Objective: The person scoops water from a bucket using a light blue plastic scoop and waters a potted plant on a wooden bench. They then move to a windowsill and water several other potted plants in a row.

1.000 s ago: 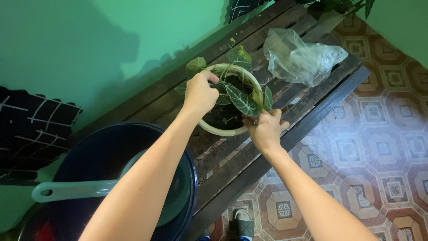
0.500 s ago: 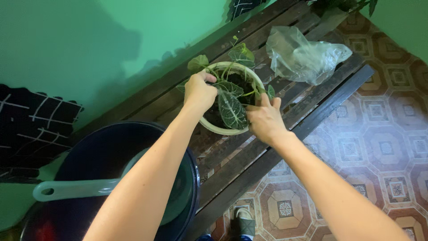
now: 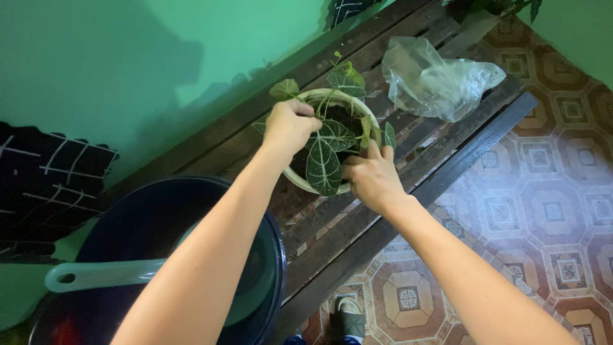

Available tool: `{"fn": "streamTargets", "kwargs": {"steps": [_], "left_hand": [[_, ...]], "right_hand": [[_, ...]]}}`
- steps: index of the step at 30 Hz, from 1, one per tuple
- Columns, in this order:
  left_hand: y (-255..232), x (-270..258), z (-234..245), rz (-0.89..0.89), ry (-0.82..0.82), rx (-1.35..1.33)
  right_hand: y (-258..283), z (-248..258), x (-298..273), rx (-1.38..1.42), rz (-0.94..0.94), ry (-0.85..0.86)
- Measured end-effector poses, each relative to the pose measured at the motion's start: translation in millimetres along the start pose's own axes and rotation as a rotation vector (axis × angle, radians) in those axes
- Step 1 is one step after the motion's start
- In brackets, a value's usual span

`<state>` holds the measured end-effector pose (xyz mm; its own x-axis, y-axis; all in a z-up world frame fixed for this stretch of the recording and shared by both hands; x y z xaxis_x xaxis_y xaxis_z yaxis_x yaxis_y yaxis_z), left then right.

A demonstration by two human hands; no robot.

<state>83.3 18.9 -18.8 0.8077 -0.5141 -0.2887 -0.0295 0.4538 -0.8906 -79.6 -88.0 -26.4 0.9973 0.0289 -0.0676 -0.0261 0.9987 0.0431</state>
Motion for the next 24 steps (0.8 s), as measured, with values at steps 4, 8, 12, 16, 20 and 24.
{"fn": "streamTargets", "kwargs": {"steps": [4, 8, 12, 16, 20, 24], "left_hand": [[-38.3, -30.7, 14.7, -0.309, -0.131, 0.26], [-33.6, -68.7, -2.6, -0.211, 0.107, 0.48], [-34.9, -84.6, -15.6, -0.255, 0.164, 0.507], [-36.4, -90.2, -22.7, -0.387, 0.104, 0.603], [-34.5, -89.9, -28.4, -0.378, 0.105, 0.667], [-39.8, -91.2, -22.7, -0.4, 0.069, 0.633]], "right_hand": [[-2.8, -5.5, -8.4, 0.02, -0.043, 0.004], [2.9, 1.3, -20.4, 0.051, -0.022, -0.105], [-1.0, 1.5, -18.6, 0.101, -0.156, -0.045], [-16.4, 16.3, -31.1, 0.378, -0.211, -0.196], [-43.7, 19.4, -55.5, 0.748, -0.387, -0.303], [-69.7, 16.2, -86.9, 0.919, -0.531, -0.46]]}}
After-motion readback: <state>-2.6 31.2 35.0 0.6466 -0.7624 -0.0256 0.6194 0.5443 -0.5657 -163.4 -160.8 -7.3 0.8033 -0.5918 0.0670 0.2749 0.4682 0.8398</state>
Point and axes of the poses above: each hand's wrist, its own x-axis towards the middle knuckle, its own z-axis out of the back of the hand, y = z × x, the point moved 7 cm from there along x, towards the middle knuckle, and after that the axes turned 9 degrees about y, right-handed, at the moved point
